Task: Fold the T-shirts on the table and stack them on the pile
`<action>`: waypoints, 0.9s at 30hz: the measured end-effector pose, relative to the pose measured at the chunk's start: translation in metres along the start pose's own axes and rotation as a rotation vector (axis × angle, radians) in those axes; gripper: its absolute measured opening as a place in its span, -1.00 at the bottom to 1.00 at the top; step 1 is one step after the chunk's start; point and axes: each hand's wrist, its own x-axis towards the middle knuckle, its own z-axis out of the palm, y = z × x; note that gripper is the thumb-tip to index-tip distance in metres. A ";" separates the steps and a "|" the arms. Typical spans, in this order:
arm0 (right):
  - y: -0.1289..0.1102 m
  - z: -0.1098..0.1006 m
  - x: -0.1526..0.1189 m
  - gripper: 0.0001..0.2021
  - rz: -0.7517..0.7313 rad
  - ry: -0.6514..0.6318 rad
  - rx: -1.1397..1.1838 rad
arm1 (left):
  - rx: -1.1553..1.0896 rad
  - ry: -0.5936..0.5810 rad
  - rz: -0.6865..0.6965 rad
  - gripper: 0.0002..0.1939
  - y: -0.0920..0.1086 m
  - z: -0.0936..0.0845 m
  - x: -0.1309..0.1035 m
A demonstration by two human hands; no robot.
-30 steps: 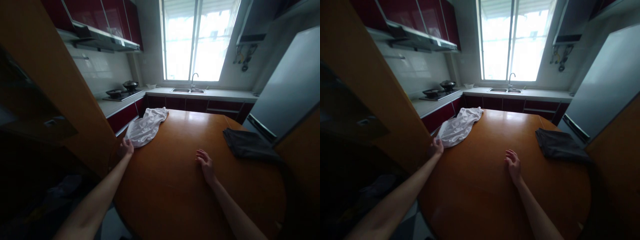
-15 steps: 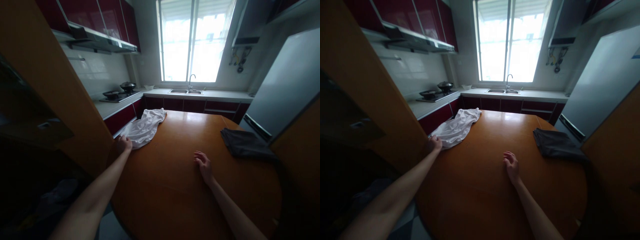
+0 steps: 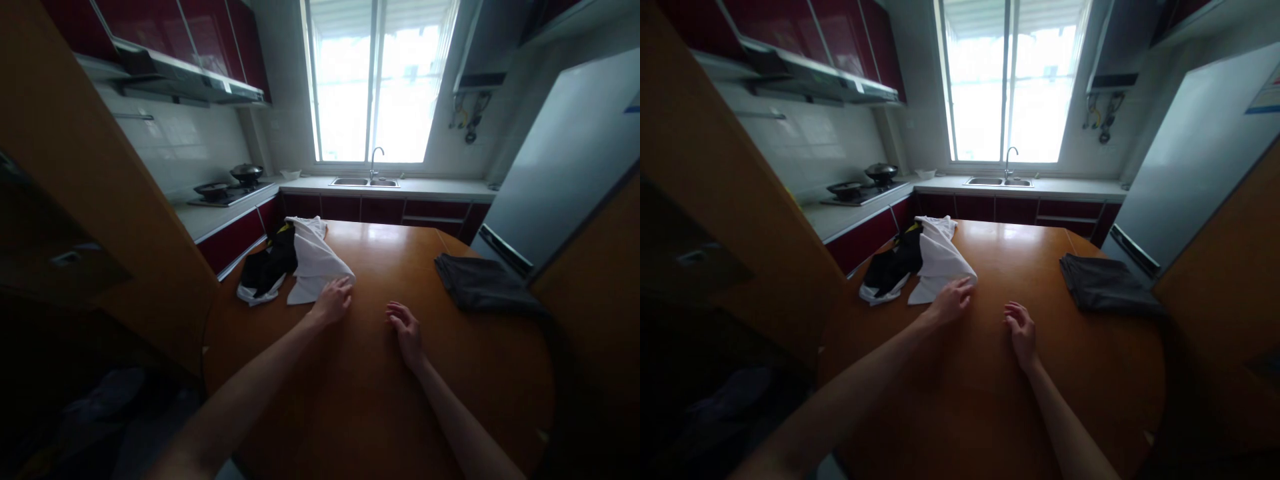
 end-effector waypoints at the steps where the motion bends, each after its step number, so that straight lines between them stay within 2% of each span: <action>1: 0.001 0.000 0.000 -0.68 -0.004 -0.002 0.004 | 0.005 -0.060 0.004 -0.67 0.005 0.006 -0.002; 2: 0.001 0.000 0.000 -0.69 -0.008 -0.004 0.009 | 0.006 -0.080 -0.012 -0.70 0.007 0.009 -0.003; 4: 0.003 0.000 0.001 -0.70 -0.011 -0.006 0.018 | 0.006 -0.029 -0.084 -0.71 0.002 0.007 -0.001; 7: 0.002 -0.001 0.001 -0.69 -0.005 -0.002 0.017 | 0.071 0.078 -0.244 -0.70 -0.022 -0.005 0.004; 9: 0.001 -0.001 0.001 -0.68 -0.001 -0.001 0.015 | 0.103 0.061 -0.332 -0.65 -0.041 -0.011 0.003; 11: 0.000 -0.001 0.001 -0.68 0.001 -0.002 0.020 | 0.094 0.016 -0.366 -0.71 -0.056 -0.013 -0.003; 14: 0.000 0.000 0.001 -0.69 0.002 -0.004 0.033 | 0.061 0.002 -0.361 -0.82 -0.062 -0.005 -0.019; 17: 0.003 0.001 0.002 -0.69 -0.002 -0.004 0.039 | 0.029 0.031 -0.339 -0.74 -0.053 0.007 -0.036; 19: 0.004 0.001 0.003 -0.70 -0.005 -0.007 0.034 | -0.032 0.059 -0.274 -0.73 -0.041 0.015 -0.047; 23: 0.005 0.002 0.002 -0.71 -0.078 -0.008 -0.101 | -0.223 0.050 -0.032 -0.70 -0.011 0.023 -0.065; 27: 0.003 0.009 -0.006 -0.71 -0.256 -0.019 -0.394 | -0.355 -0.013 0.188 -0.70 0.026 0.025 -0.080</action>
